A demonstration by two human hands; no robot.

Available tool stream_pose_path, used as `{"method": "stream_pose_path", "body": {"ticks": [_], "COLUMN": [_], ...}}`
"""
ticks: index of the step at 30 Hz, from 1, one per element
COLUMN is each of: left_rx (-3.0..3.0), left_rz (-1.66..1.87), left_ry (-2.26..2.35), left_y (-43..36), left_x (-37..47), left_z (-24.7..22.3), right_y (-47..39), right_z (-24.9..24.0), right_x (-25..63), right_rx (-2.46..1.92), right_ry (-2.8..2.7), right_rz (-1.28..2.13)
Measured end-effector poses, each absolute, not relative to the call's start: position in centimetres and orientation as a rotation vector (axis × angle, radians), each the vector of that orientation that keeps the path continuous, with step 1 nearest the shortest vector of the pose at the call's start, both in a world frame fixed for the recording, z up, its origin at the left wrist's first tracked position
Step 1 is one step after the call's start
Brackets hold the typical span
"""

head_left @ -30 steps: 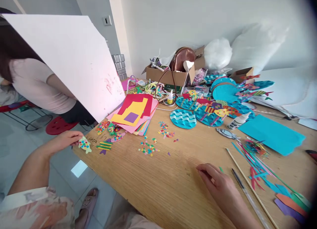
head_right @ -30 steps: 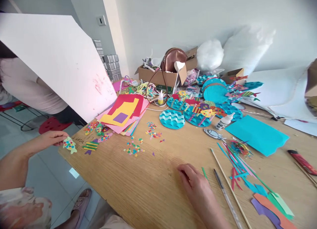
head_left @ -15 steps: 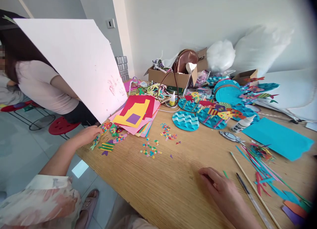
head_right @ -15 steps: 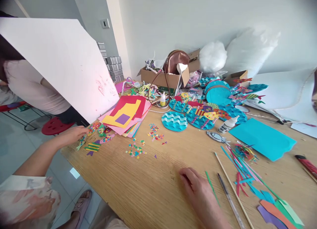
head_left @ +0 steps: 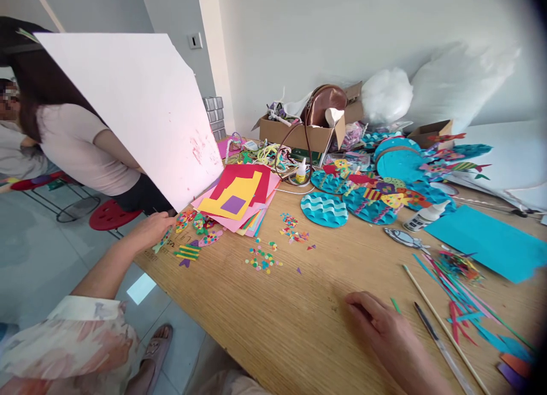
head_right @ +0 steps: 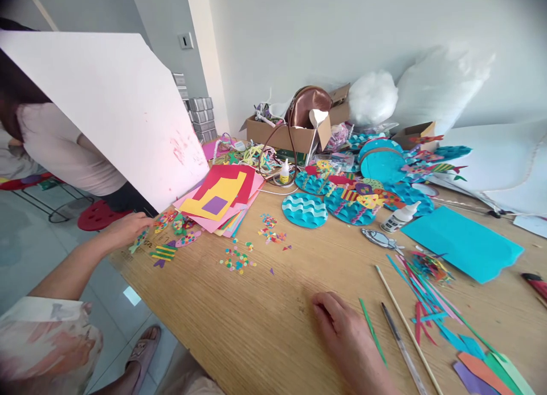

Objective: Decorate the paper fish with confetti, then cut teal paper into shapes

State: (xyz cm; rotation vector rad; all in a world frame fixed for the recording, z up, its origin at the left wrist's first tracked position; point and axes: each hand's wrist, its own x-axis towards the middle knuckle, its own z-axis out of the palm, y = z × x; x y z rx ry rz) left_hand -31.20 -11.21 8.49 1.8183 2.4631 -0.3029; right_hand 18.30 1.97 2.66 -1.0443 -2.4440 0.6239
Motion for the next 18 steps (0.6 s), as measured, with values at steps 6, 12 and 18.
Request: {"method": "stream_pose_path", "body": {"ticks": [6,12,18], "left_rx": [1.719,1.677,1.657], "left_rz": [-0.354,-0.345,-0.287], "left_ry": [2.51,2.585,2.576], "left_y": [-12.3,-11.7,-11.7], "left_x": [-33.6,-33.0,-32.7], "left_z": [8.1,7.9,7.8], "right_y": [2.1,2.0,1.9], "right_z": [2.5,2.4,2.7], "right_x": [18.3,18.2,18.1], "right_rx": [-1.036,-1.046,-1.058], "right_ry": [-2.466,-2.462,-2.45], "right_rz": [0.618,0.636,0.644]}}
